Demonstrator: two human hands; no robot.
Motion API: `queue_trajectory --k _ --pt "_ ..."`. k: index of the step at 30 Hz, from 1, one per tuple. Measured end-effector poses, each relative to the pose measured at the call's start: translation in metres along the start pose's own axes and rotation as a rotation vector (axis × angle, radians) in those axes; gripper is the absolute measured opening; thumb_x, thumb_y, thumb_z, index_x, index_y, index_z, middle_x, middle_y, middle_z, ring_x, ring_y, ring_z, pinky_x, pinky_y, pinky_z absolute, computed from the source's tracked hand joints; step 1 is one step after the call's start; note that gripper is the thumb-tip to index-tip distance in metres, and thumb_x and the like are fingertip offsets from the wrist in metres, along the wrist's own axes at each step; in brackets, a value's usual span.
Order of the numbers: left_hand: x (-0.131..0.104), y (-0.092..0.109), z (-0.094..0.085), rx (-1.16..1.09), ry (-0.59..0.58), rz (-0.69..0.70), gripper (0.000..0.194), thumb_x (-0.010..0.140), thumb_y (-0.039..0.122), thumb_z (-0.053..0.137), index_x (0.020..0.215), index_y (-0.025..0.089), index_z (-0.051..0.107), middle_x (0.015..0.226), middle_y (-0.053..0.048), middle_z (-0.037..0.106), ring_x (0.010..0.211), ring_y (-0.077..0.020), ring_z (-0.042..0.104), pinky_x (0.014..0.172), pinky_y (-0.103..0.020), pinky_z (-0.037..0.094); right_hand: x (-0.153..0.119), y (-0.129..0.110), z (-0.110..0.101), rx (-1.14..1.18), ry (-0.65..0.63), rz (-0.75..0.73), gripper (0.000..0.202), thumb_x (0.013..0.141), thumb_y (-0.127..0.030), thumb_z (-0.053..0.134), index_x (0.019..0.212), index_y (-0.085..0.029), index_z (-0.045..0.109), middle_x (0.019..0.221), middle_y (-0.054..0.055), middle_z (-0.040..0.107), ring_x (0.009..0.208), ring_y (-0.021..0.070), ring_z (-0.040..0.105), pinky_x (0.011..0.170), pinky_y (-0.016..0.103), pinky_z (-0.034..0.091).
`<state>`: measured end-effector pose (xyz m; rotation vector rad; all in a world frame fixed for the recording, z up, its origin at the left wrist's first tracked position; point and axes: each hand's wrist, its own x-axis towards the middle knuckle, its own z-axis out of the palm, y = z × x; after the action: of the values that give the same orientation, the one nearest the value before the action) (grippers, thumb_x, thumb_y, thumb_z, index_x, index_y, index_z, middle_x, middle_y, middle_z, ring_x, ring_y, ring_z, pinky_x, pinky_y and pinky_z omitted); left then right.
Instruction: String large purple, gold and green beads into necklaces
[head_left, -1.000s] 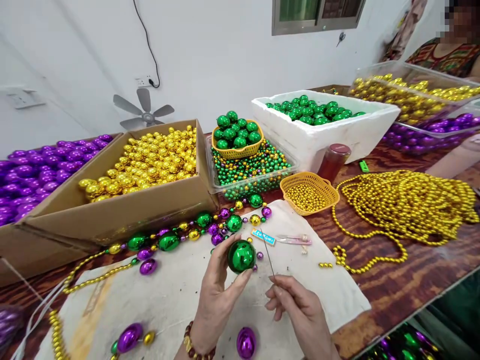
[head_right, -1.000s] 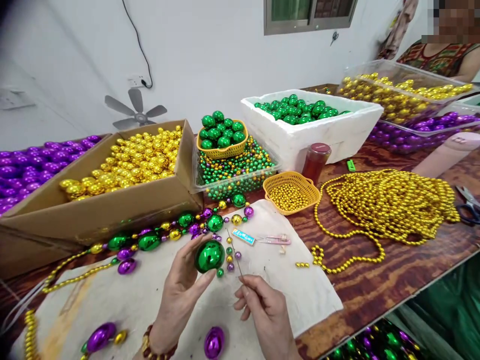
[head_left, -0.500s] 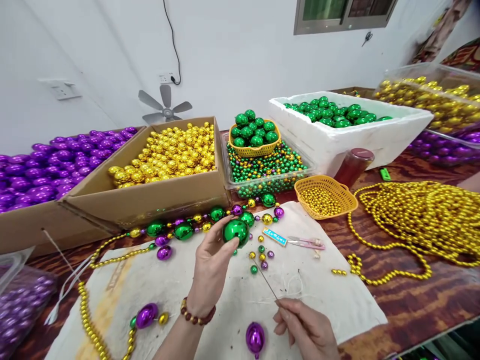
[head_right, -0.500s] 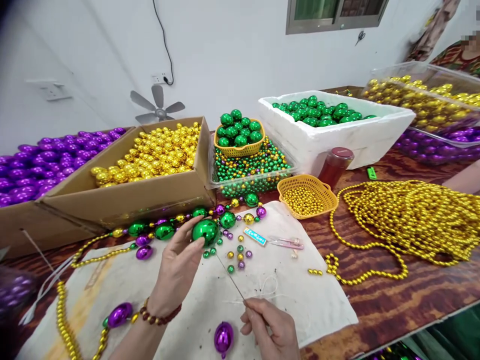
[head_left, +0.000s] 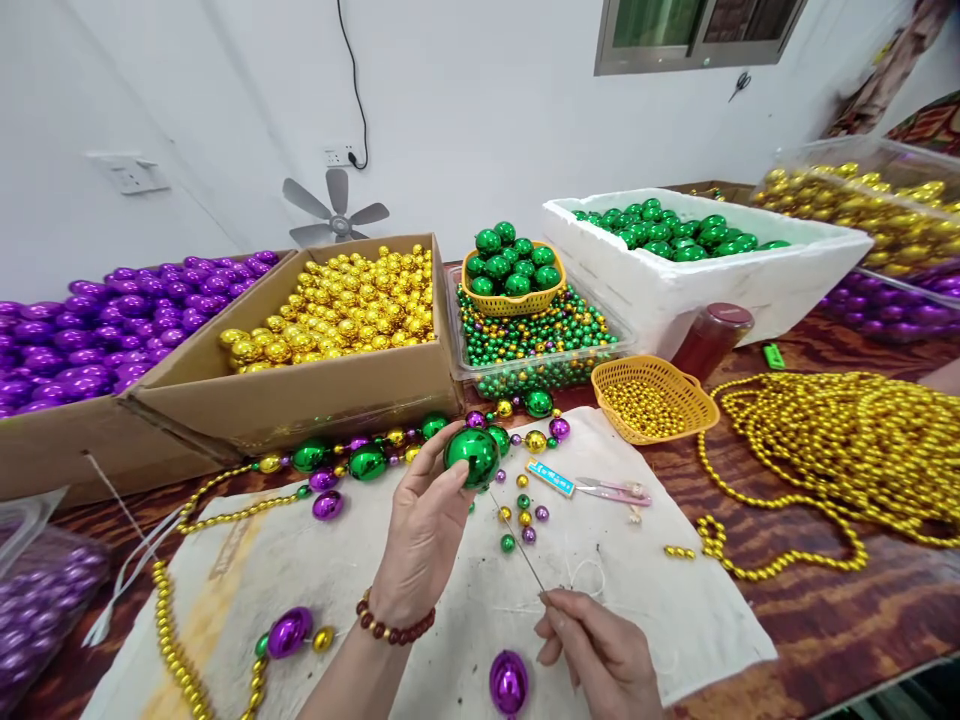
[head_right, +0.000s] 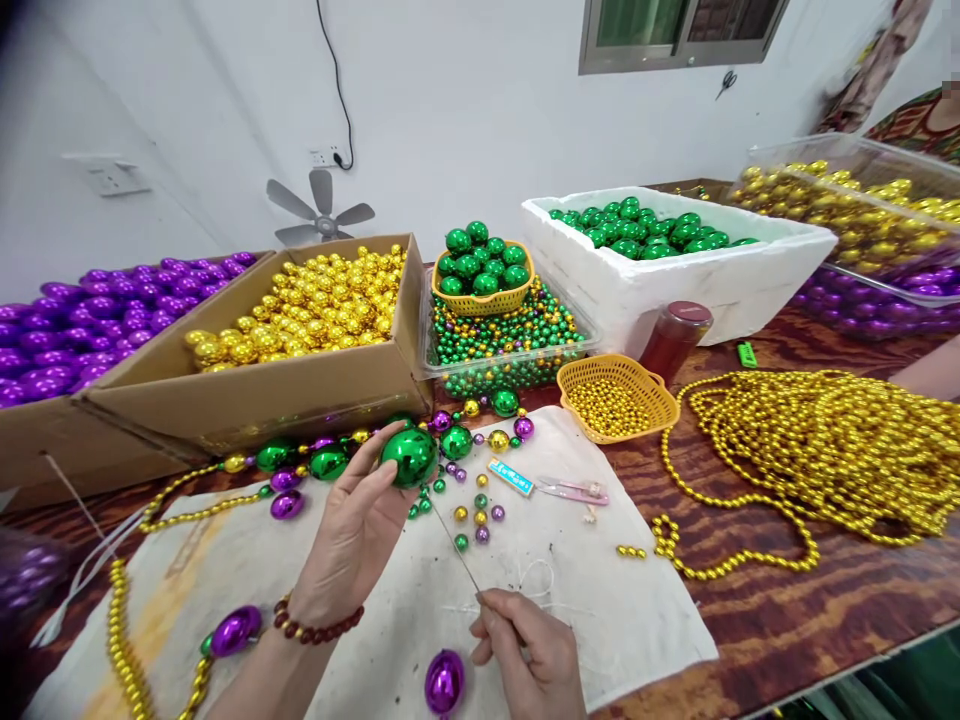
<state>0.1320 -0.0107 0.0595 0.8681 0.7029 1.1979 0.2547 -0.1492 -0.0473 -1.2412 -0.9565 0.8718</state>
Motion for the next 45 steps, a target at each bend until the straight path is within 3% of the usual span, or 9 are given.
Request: queue_trajectory --k 16,27,31,38,45 --pt "-0.002 -0.003 0.005 -0.027 -0.015 -0.006 0.045 0.084 0.023 0.062 0.128 0.029 0.057 0.126 -0.006 0.062 0.114 -0.0242 0.059 0.095 -0.039 0.049 0.001 -0.002 0.001 0.008 -0.036 0.045 0.021 0.090 -0.032 0.057 0.092 -0.017 0.071 0.069 0.005 0.069 0.054 0.0128 0.064 0.043 0.016 0.045" --pt "-0.035 -0.026 0.010 0.169 -0.008 0.064 0.050 0.075 0.023 0.073 0.123 0.030 0.060 0.127 -0.006 0.061 0.109 -0.0235 0.059 0.087 -0.030 0.050 0.013 -0.001 0.015 0.067 0.030 -0.046 0.018 0.091 -0.028 0.056 0.091 -0.016 0.070 0.071 0.005 0.069 0.052 0.0124 0.064 0.041 0.017 0.045" --pt "-0.038 -0.024 0.016 0.151 0.047 0.074 0.047 0.074 0.025 0.074 0.120 0.028 0.062 0.123 -0.006 0.063 0.109 -0.0218 0.058 0.089 -0.027 0.049 0.010 0.003 0.015 0.102 0.047 -0.098 0.014 0.090 -0.025 0.057 0.091 -0.018 0.070 0.070 0.004 0.068 0.050 0.0116 0.063 0.040 0.017 0.042" --pt "-0.036 -0.022 0.010 0.046 -0.012 -0.001 0.046 0.081 0.022 0.067 0.126 0.027 0.058 0.126 -0.008 0.060 0.110 -0.0210 0.057 0.090 -0.028 0.048 0.007 0.006 0.013 0.104 0.071 -0.094 0.015 0.091 -0.024 0.056 0.092 -0.019 0.070 0.070 0.003 0.069 0.049 0.0114 0.062 0.040 0.018 0.039" --pt "-0.037 -0.016 0.009 0.076 -0.020 0.029 0.046 0.078 0.020 0.070 0.123 0.027 0.059 0.126 -0.006 0.059 0.110 -0.0188 0.056 0.089 -0.024 0.047 0.015 -0.003 0.015 0.070 0.007 -0.096 0.017 0.093 -0.024 0.053 0.086 -0.017 0.067 0.065 0.002 0.066 0.046 0.0095 0.060 0.041 0.018 0.041"
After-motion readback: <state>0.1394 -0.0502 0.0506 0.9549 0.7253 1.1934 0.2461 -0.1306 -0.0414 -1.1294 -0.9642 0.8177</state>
